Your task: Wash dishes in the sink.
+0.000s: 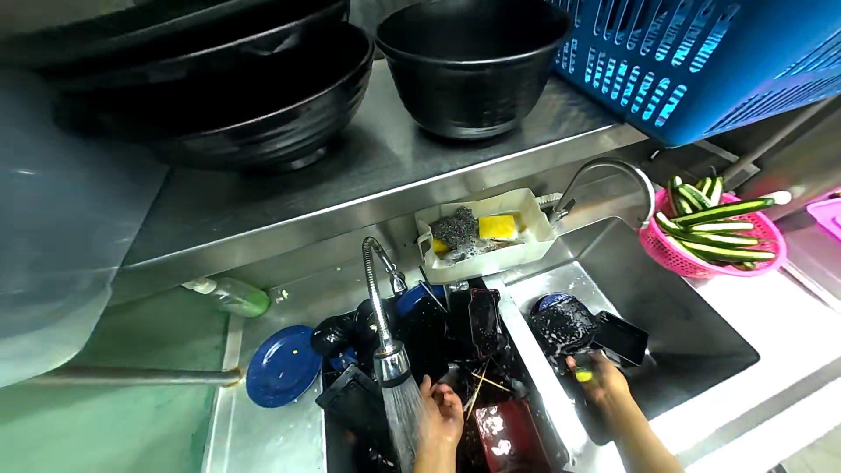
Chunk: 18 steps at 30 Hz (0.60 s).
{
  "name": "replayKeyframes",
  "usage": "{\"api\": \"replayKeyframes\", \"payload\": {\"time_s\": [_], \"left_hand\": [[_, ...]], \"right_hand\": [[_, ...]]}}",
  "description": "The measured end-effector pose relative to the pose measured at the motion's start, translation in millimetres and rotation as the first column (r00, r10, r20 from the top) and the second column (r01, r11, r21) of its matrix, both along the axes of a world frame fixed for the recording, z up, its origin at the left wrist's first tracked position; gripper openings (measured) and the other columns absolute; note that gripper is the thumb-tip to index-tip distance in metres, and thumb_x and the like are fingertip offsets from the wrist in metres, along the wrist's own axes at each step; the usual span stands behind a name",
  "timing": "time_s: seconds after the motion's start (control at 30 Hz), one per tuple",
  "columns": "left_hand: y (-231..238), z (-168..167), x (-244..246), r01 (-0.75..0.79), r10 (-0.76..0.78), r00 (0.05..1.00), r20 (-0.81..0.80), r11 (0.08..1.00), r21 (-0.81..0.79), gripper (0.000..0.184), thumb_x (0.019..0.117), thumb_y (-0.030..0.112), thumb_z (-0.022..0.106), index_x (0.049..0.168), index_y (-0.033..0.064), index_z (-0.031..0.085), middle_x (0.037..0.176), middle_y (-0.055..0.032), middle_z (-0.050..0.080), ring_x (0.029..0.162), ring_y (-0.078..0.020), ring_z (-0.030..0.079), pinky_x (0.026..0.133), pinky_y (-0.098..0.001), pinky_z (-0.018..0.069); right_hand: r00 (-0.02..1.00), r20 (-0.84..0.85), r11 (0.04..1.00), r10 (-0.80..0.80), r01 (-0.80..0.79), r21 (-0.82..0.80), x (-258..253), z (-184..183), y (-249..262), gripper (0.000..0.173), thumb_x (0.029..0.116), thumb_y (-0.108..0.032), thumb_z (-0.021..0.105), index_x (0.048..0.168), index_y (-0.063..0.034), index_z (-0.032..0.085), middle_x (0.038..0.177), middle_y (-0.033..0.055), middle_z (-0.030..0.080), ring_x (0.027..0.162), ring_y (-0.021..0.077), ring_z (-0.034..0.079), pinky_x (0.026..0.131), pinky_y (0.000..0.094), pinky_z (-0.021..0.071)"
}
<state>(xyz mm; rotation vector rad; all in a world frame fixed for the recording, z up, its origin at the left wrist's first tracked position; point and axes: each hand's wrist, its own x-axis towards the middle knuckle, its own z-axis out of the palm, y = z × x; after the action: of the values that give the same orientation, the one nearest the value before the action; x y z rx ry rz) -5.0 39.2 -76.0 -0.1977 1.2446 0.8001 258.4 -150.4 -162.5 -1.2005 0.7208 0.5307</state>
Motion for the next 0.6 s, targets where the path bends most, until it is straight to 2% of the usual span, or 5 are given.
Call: {"api": "replayKeyframes", "payload": {"time_s": [0.1,0.23,0.37,0.47,0.6], "left_hand": [[-9,16,-1,0.027,-0.011,0.992,-0.124,0.992,0.124,0.030,0.1053,0.014,0.051,0.133,0.0033,0.047,0.115,-0.0141,0.055,0.093,-0.0194,0.059,0.079,-0.0301,0.0534],[-40,36,-18,0.036,-0.020,0.997,-0.079,0.978,0.203,0.037,0.1032,0.004,0.046,0.139,-0.0018,0.039,0.132,-0.0197,0.047,0.115,-0.0270,0.053,0.101,-0.0400,0.0488],[-83,45,-62,0.185,-0.205,0.973,0.107,0.967,0.175,0.024,0.1015,0.003,0.040,0.124,0.0006,0.046,0.111,-0.0164,0.063,0.099,-0.0226,0.066,0.089,-0.0375,0.0578],[-98,45,-85,0.225,-0.289,0.928,0.237,0.938,0.264,0.023,0.0960,0.004,0.036,0.102,0.0074,0.058,0.090,-0.0079,0.073,0.087,-0.0182,0.073,0.083,-0.0386,0.0611],[-83,60,-87,0.315,-0.400,0.898,0.185,0.876,0.366,0.064,0.1088,0.056,0.021,0.103,0.0099,0.065,0.086,-0.0056,0.073,0.081,-0.0172,0.072,0.076,-0.0405,0.0616]], "right_hand": [[0.988,0.088,0.992,0.128,-0.127,-0.024,-16,41,-1,0.030,0.1074,-0.019,0.045,0.130,0.0010,0.048,0.092,0.0172,0.064,0.070,0.0240,0.067,0.062,0.0400,0.0614],[0.853,0.273,0.892,0.445,-0.392,-0.226,-60,107,14,0.039,0.1086,-0.023,0.051,0.140,0.0002,0.046,0.103,0.0206,0.071,0.082,0.0290,0.073,0.070,0.0438,0.0636],[0.170,0.298,0.339,0.939,-0.601,-0.724,-133,173,32,0.052,0.1026,-0.027,0.056,0.148,-0.0030,0.050,0.134,0.0153,0.064,0.120,0.0230,0.064,0.103,0.0409,0.0525],[-0.445,0.088,-0.070,0.891,-0.327,-0.942,-185,185,44,0.046,0.1002,-0.032,0.058,0.140,-0.0077,0.061,0.146,0.0125,0.059,0.137,0.0335,0.053,0.115,0.0530,0.0421],[-0.621,0.116,-0.133,0.775,-0.341,-0.931,-252,184,41,0.039,0.1042,-0.026,0.054,0.136,-0.0071,0.065,0.149,0.0098,0.058,0.141,0.0333,0.050,0.116,0.0539,0.0413]]}}
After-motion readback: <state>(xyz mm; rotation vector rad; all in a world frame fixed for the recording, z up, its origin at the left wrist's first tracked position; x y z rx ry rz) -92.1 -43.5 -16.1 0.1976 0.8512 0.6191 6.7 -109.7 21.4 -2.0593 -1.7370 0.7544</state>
